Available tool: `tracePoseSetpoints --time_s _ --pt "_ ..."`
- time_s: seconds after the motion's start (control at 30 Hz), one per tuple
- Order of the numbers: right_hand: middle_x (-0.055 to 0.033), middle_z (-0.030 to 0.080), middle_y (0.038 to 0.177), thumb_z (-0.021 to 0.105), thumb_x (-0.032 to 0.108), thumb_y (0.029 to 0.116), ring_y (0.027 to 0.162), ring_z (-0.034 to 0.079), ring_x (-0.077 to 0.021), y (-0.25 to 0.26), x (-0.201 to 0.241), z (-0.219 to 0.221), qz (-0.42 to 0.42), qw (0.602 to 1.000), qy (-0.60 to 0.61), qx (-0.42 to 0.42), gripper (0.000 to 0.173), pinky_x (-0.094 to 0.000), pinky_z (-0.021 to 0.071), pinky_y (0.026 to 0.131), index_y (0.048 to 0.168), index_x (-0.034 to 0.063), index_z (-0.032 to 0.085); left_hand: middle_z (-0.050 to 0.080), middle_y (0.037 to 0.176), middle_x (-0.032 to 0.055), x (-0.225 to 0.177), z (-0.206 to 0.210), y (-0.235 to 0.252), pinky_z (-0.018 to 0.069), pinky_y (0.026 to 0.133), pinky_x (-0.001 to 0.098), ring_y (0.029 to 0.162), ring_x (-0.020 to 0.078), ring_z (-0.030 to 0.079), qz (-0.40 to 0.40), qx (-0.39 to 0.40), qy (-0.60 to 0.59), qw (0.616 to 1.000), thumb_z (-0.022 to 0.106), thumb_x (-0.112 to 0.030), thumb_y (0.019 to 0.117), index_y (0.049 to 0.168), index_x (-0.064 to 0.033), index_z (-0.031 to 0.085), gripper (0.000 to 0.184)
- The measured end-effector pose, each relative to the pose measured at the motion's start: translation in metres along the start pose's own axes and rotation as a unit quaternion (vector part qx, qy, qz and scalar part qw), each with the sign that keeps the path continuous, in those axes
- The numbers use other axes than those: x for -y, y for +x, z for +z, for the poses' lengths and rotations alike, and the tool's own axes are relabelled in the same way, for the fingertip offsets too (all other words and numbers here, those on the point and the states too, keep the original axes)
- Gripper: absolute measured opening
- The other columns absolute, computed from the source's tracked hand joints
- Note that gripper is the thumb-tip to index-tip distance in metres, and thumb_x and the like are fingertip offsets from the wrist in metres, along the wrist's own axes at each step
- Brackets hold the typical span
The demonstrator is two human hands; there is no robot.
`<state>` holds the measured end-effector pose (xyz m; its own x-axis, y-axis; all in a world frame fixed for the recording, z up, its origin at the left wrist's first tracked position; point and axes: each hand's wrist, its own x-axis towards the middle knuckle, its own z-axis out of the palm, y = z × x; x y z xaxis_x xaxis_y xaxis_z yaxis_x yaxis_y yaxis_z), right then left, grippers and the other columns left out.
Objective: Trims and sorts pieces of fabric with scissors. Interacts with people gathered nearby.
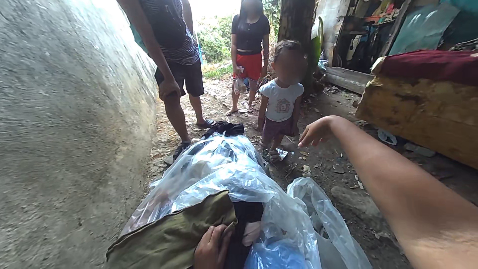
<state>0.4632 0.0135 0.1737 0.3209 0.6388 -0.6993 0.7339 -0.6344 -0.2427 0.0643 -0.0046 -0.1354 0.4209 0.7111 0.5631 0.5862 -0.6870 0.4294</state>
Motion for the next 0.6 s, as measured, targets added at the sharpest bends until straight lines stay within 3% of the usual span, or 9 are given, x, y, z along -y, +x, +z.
tracePoseSetpoints --time_s 0.27,0.6 --pt "-0.0209 0.059 0.138 0.064 0.037 0.1014 0.129 0.054 -0.0349 0.017 -0.008 0.0 0.01 1.0 0.0 0.002 0.053 -0.0519 0.0387 0.107 0.14 0.0021 0.058 0.071 0.084 0.0164 0.003 0.002 -0.001 0.0592 0.073 0.0452 0.078 0.0325 0.072 0.006 -0.008 -0.001 1.0 0.059 -0.032 0.0956 0.095 -0.002 0.075 0.034" --pt "-0.0249 0.055 0.142 0.06 0.039 0.1037 0.135 0.05 -0.0378 -0.003 -0.003 0.006 0.004 1.0 -0.021 0.003 0.057 -0.0529 0.0355 0.113 0.142 -0.0026 0.055 0.071 0.083 0.0163 0.001 0.002 0.0 0.0591 0.072 0.0462 0.077 0.0331 0.071 0.002 -0.004 -0.002 1.0 0.061 -0.032 0.0951 0.095 -0.0013 0.074 0.034"
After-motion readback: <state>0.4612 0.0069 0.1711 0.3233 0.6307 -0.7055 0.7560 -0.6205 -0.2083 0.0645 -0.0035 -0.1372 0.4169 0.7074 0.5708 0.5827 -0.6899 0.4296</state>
